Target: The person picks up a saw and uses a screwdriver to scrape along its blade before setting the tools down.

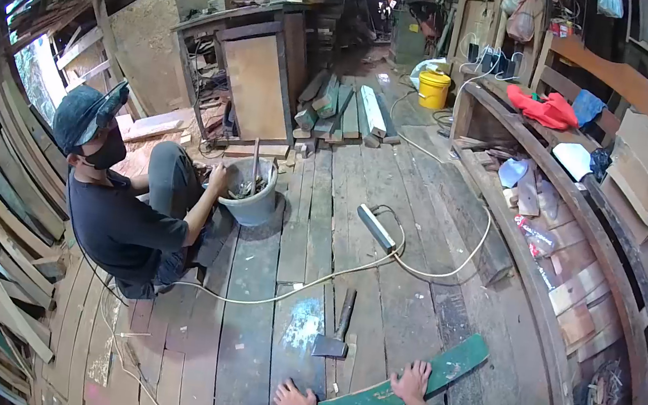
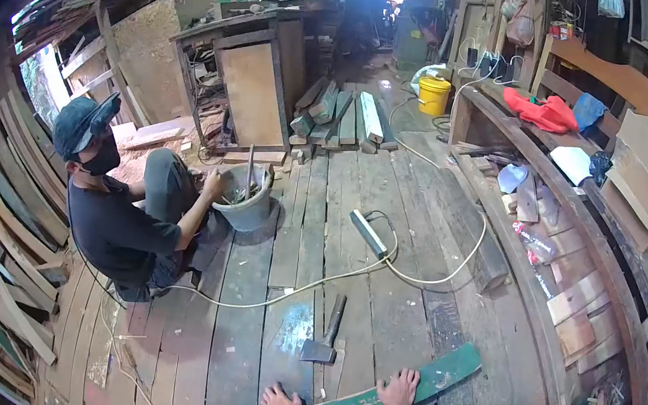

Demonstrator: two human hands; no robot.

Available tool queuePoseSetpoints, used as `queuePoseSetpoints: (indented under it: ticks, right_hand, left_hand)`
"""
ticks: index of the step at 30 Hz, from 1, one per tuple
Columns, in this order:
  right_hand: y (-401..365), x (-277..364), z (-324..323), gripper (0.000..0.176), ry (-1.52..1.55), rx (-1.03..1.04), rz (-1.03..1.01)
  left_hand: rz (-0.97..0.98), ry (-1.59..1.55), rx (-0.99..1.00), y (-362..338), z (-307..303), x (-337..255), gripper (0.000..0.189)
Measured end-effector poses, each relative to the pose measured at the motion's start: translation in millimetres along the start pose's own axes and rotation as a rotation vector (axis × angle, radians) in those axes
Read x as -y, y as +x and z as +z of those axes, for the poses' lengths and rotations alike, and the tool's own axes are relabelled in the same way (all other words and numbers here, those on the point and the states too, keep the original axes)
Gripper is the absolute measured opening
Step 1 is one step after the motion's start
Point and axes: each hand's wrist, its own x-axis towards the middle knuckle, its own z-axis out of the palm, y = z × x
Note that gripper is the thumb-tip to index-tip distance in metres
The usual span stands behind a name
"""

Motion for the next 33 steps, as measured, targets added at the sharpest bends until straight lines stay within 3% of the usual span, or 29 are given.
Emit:
queuePoseSetpoints:
  ticks: [5, 9, 10, 11, 14, 16, 19, 20, 24, 27, 30, 33]
  right_hand:
    - [-0.2, -5.5, 8.9, 0.057, -0.012, -0.028, -0.009]
    - [0.9, -3.2, 2.4, 0.058, -0.016, 0.019, 0.013]
    - [2.6, -6.1, 6.6, 0.056, -0.009, -0.009, 0.008]
    - [-1.7, -7.0, 10.0, 0.055, -0.005, -0.028, 0.003]
    - [-2.4, -3.8, -1.2, 0.059, 0.011, 0.027, 0.03]
    - [-0.6, -2.2, -2.8, 0.062, 0.005, 0.064, 0.047]
    - [-1.6, 0.0, -0.2, 0.057, -0.073, -0.009, 0.008]
    - [-2.5, 1.1, 4.3, 0.057, -0.058, -0.02, -0.008]
    - [-3.9, -4.3, 8.8, 0.056, -0.022, -0.023, -0.008]
    - [-5.5, -5.9, 6.9, 0.053, -0.048, -0.049, 0.01]
    - [2.8, -3.3, 32.0, 0.05, -0.096, -0.118, -0.042]
    - [-9.0, 0.7, 21.9, 0.045, -0.142, -0.015, -0.034]
  left_hand:
    - [-0.002, 0.022, -0.02, -1.4, 9.0, 5.4, 0.069]
    - [-0.199, -0.161, 0.098, 28.4, 24.0, 8.3, 0.086]
    - [-0.269, -0.206, 0.366, 50.0, 9.6, 12.8, 0.093]
    - [-0.253, -0.155, 0.463, 64.7, -15.5, 17.5, 0.083]
    - [0.141, -0.595, 0.575, 124.2, -41.3, 105.0, 0.058]
    - [-0.009, -0.586, 0.347, 117.6, -95.2, 131.8, 0.063]
    - [-0.218, -0.046, 0.289, 89.1, -88.8, 182.5, 0.076]
    - [-0.352, -0.101, 0.363, 65.5, -87.0, 187.0, 0.083]
    - [-0.239, -0.106, 0.071, -16.8, -16.6, 215.2, 0.076]
    - [-0.075, -0.08, -0.159, -45.1, -13.2, 201.3, 0.07]
    - [-0.126, -0.06, -0.278, -37.7, -35.6, 188.0, 0.064]
    - [-0.154, -0.094, -0.318, -39.4, -51.1, 191.6, 0.063]
